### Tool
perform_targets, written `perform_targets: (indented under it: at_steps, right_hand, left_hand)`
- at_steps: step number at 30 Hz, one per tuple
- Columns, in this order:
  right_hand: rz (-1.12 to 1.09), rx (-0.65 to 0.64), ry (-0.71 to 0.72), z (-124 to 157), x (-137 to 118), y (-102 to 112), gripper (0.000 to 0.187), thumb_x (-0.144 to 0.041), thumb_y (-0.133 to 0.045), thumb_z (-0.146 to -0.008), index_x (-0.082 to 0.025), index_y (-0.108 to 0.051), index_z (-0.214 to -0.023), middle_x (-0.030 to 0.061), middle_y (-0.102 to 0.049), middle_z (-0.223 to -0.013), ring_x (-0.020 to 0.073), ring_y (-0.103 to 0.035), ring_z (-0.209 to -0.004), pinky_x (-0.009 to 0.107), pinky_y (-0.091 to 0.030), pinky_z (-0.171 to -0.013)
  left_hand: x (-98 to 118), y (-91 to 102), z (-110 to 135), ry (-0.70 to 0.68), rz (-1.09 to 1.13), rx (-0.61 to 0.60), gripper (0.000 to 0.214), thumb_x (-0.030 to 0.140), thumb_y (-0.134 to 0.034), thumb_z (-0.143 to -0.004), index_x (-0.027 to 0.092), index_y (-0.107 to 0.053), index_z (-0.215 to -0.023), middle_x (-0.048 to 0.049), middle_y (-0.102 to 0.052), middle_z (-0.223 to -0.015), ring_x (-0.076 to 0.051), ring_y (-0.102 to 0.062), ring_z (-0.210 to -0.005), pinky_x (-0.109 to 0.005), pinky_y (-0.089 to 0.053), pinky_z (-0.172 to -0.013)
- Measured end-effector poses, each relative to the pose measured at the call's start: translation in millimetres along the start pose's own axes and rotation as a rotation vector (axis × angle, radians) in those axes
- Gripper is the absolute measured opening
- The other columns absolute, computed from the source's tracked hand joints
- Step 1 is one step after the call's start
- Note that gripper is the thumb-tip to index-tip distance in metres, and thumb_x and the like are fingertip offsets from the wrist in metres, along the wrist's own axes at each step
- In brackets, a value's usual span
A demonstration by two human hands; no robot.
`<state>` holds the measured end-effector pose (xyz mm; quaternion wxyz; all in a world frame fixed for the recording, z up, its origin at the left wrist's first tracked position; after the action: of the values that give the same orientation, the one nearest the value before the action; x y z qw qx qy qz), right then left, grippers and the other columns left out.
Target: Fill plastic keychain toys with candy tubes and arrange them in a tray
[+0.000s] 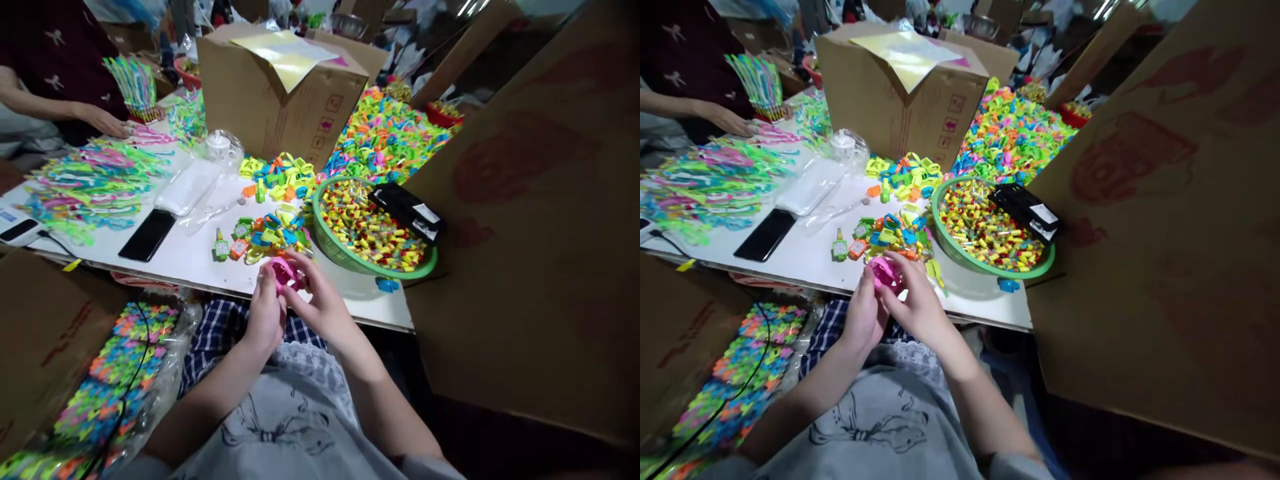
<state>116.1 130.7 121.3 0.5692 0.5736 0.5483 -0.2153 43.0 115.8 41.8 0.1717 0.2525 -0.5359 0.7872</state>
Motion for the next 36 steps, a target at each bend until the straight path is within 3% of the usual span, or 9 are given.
perform_targets:
  at_steps: [4,7,11,15,19,24,30,36]
  right_hand:
    - [-0.430,0.078,-0.123,15,31,12,0.042,-0.019,-0.051,-0.084,-0.027,-0.047,-0.124,0.0076,-0.058,-0.126,0.0179,-0.054,-0.115,0.036,-0.047,-0.093]
    - [-0.715,0.078,-0.257,18,54,14,0.041,-0.022,-0.061,-0.079,-0.026,-0.050,-0.119,0.0062,-0.063,-0.119,0.0160,-0.061,-0.105,0.033,-0.049,-0.091]
    - [-1.005,0.096,-0.409,19,75,10,0.039,-0.026,-0.074,-0.070,-0.023,-0.059,-0.106,0.0040,-0.070,-0.104,0.0140,-0.066,-0.089,0.027,-0.052,-0.085]
    - [-1.156,0.191,-0.553,28,97,5,0.029,-0.024,-0.078,-0.065,-0.021,-0.065,-0.091,0.0018,-0.071,-0.094,0.0130,-0.066,-0.086,0.021,-0.054,-0.077]
    - [-1.197,0.281,-0.656,41,114,2,0.027,-0.024,-0.081,-0.063,-0.022,-0.067,-0.086,-0.0007,-0.069,-0.084,0.0104,-0.065,-0.079,0.017,-0.053,-0.070]
    - [-1.175,0.317,-0.619,43,115,5,0.034,-0.035,-0.086,-0.056,-0.020,-0.062,-0.074,-0.0027,-0.063,-0.075,0.0076,-0.059,-0.068,0.017,-0.050,-0.063]
    - [-1.050,0.253,-0.533,42,100,9,0.050,-0.047,-0.085,-0.053,-0.020,-0.044,-0.064,-0.0090,-0.045,-0.053,0.0049,-0.043,-0.047,0.017,-0.038,-0.046]
    - [-0.848,0.156,-0.392,41,83,13,0.052,-0.040,-0.086,-0.051,-0.021,-0.040,-0.065,-0.0085,-0.050,-0.059,0.0067,-0.045,-0.050,0.019,-0.035,-0.048]
  left_hand:
    - [7,14.3,5,-0.055,-0.059,0.007,0.049,0.051,-0.078,-0.063,0.020,-0.061,-0.097,-0.0065,-0.064,-0.107,-0.021,-0.060,-0.103,-0.033,-0.050,-0.088]
    - [10,22.4,7,-0.080,-0.087,0.029,0.049,0.051,-0.080,-0.061,0.021,-0.062,-0.095,-0.0045,-0.065,-0.101,-0.018,-0.063,-0.092,-0.030,-0.053,-0.079]
    - [9,26.0,7,-0.073,-0.085,0.042,0.036,0.047,-0.075,-0.069,0.020,-0.062,-0.089,-0.0026,-0.065,-0.091,-0.014,-0.062,-0.079,-0.025,-0.052,-0.069]
    - [5,28.3,7,0.005,-0.051,0.109,0.021,0.038,-0.063,-0.083,0.018,-0.060,-0.088,-0.0029,-0.064,-0.086,-0.013,-0.061,-0.073,-0.023,-0.051,-0.062]
    - [2,24.1,9,0.054,-0.050,0.108,0.016,0.032,-0.055,-0.088,0.016,-0.059,-0.088,-0.0025,-0.063,-0.079,-0.012,-0.060,-0.067,-0.022,-0.049,-0.058]
    - [-1,15.9,9,0.056,-0.136,0.013,0.024,0.038,-0.054,-0.087,0.015,-0.058,-0.084,-0.0018,-0.062,-0.070,-0.012,-0.058,-0.058,-0.021,-0.047,-0.053]
    - [-2,7.8,9,0.017,-0.258,-0.096,0.037,0.053,-0.057,-0.081,0.016,-0.055,-0.081,0.0003,-0.059,-0.065,-0.009,-0.052,-0.048,-0.021,-0.041,-0.045]
    - [5,13.3,8,-0.075,-0.394,-0.074,0.039,0.057,-0.060,-0.077,0.020,-0.052,-0.081,0.0044,-0.054,-0.060,-0.009,-0.046,-0.043,-0.021,-0.036,-0.042]
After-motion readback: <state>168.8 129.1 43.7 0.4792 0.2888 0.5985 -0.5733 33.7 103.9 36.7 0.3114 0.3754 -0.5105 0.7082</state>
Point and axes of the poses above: each hand's wrist, its own z-axis away from the middle knuckle, its own y-axis out of the back of the hand, x = y × z, the point moved 10 cm from there along -z, towards the middle knuckle
